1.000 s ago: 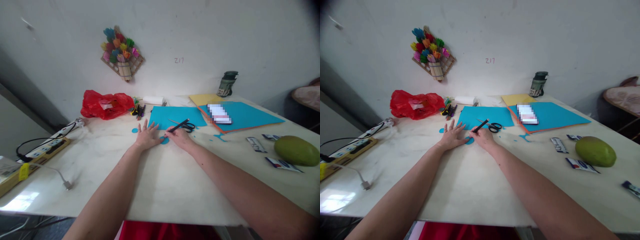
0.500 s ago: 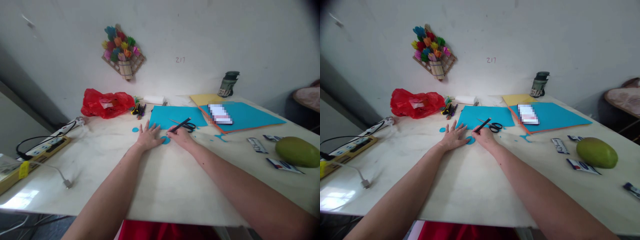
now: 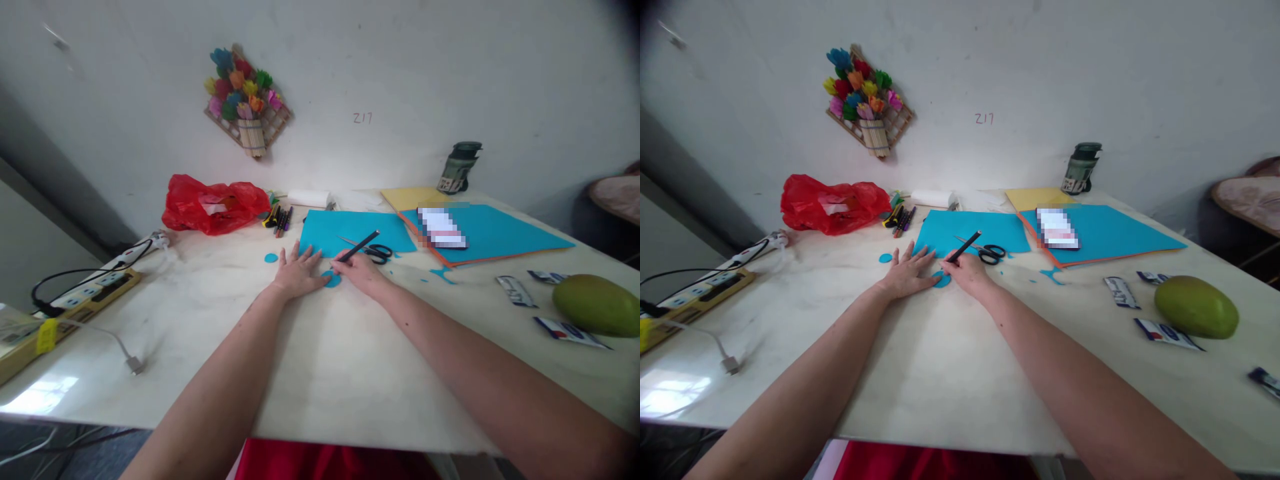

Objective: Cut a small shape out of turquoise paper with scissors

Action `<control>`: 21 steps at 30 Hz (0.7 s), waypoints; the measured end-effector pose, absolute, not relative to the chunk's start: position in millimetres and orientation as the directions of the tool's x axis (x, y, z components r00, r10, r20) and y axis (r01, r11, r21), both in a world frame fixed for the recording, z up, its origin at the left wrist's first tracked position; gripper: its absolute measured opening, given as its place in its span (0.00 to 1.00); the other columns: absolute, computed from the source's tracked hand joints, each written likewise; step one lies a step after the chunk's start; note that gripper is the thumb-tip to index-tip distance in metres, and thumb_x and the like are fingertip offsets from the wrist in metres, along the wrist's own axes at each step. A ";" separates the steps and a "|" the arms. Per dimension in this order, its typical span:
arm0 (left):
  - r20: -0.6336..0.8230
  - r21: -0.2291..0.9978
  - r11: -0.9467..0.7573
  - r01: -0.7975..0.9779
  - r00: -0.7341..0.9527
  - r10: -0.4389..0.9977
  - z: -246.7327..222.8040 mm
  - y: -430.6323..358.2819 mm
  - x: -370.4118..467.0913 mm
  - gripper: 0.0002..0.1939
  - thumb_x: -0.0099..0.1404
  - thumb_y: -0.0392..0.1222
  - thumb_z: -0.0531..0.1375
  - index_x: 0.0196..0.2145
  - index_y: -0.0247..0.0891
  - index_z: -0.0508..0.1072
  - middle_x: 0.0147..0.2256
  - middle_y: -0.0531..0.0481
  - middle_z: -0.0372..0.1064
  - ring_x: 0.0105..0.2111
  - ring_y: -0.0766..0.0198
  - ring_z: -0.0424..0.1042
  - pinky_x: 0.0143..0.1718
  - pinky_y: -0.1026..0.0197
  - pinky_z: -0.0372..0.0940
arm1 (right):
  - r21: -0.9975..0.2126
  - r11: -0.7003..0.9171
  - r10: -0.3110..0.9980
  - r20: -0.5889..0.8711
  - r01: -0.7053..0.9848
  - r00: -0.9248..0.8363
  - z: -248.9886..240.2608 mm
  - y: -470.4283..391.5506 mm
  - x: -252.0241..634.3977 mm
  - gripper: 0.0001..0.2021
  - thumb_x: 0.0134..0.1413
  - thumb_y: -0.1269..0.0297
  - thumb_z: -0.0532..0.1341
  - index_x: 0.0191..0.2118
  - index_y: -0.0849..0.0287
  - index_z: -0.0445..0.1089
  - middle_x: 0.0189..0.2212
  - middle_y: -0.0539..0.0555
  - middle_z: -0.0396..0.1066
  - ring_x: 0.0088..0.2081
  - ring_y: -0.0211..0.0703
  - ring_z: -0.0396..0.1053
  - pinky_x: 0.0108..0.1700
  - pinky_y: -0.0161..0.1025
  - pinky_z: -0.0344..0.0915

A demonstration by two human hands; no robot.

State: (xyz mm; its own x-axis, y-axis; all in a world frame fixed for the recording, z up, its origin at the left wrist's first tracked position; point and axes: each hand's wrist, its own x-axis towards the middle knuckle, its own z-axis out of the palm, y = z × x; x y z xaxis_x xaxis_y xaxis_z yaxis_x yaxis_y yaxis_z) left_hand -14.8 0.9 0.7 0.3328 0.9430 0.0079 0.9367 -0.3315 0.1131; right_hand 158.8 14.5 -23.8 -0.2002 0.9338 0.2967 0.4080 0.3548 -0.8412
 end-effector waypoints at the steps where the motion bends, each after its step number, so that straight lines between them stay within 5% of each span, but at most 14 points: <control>1: 0.006 0.112 -0.332 0.937 0.333 0.943 1.0 0.7 -14.6 0.42 0.53 0.71 0.41 0.61 0.47 0.48 0.62 0.51 0.39 0.61 0.49 0.25 0.56 0.38 0.24 | -0.840 0.355 0.933 0.296 0.410 -0.202 -23.7 14.5 158.5 0.06 0.49 0.63 0.59 0.28 0.59 0.68 0.21 0.51 0.72 0.26 0.39 0.70 0.32 0.37 0.65; 21: -0.010 0.113 -0.333 0.936 0.336 0.942 3.3 -0.3 -14.0 0.41 0.54 0.70 0.42 0.61 0.49 0.47 0.62 0.53 0.37 0.61 0.49 0.25 0.56 0.38 0.24 | -0.780 0.356 0.934 0.286 0.514 -0.213 -21.3 14.4 156.7 0.08 0.50 0.61 0.58 0.30 0.59 0.70 0.23 0.52 0.71 0.28 0.40 0.69 0.33 0.37 0.64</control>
State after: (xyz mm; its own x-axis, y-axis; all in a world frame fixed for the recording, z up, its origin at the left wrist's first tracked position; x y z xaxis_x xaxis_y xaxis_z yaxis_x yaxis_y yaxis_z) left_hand -14.0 -0.3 3.3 0.3363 0.9417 -0.0103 0.9361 -0.3331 0.1127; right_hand 156.7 14.4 -21.3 -0.2129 0.9343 0.2860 0.5139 0.3560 -0.7805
